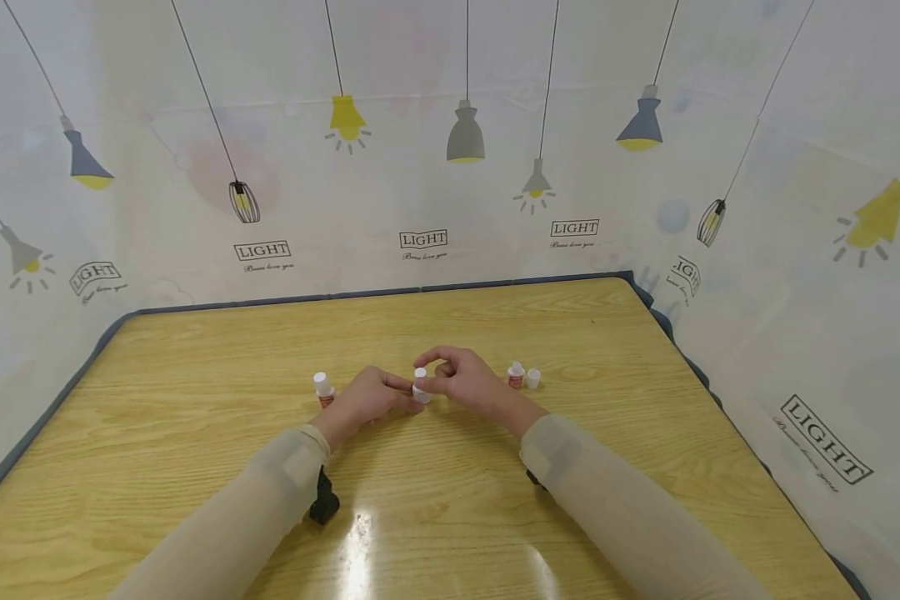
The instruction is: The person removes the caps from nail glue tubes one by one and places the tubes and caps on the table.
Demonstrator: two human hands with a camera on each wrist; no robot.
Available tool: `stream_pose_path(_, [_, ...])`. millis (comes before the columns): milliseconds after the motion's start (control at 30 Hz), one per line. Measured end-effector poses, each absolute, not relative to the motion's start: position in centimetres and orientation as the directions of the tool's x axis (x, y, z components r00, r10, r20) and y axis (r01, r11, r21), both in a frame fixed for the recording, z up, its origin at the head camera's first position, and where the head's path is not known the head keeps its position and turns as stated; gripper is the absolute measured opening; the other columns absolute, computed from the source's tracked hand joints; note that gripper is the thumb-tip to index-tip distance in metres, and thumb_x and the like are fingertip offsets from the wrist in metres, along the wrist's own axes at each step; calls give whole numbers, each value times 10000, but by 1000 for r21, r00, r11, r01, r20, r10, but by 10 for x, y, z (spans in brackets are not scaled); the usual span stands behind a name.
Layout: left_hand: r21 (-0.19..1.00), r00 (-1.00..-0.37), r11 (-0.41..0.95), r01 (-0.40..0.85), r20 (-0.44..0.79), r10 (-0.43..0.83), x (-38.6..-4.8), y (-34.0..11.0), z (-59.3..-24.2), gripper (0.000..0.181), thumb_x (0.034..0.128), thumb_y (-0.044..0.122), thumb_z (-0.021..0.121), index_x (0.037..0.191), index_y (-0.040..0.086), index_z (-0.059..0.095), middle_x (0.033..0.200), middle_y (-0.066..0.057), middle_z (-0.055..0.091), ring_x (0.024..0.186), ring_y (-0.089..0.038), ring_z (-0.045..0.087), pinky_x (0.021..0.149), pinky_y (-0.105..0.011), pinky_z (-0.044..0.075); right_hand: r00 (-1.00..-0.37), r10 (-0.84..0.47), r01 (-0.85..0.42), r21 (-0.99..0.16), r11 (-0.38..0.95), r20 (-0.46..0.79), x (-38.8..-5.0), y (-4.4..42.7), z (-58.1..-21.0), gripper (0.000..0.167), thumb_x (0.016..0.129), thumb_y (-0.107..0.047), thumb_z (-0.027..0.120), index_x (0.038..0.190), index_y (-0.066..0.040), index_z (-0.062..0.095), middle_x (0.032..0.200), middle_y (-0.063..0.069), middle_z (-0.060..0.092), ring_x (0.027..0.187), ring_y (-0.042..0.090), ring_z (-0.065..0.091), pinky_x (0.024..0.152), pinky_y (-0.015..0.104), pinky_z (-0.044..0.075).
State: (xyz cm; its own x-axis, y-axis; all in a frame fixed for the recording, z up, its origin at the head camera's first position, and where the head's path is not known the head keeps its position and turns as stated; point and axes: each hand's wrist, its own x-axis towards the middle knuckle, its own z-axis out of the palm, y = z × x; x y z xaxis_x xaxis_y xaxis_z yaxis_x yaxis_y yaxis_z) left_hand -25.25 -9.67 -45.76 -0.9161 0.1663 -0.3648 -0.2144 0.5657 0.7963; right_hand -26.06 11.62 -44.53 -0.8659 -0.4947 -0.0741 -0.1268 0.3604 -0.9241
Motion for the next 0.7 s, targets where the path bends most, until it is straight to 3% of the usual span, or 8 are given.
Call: stream_pose_path(700, [799, -916, 564, -209, -362, 174, -253, -97, -459, 356, 880, 290, 888, 1223, 221, 823, 510, 89, 419, 446, -96, 305, 456, -260, 305, -868, -491, -132, -922, 364, -70, -260, 117, -446, 362, 1047, -299, 703, 1334, -80, 674, 649, -49, 432, 525, 121, 301, 511, 253, 307])
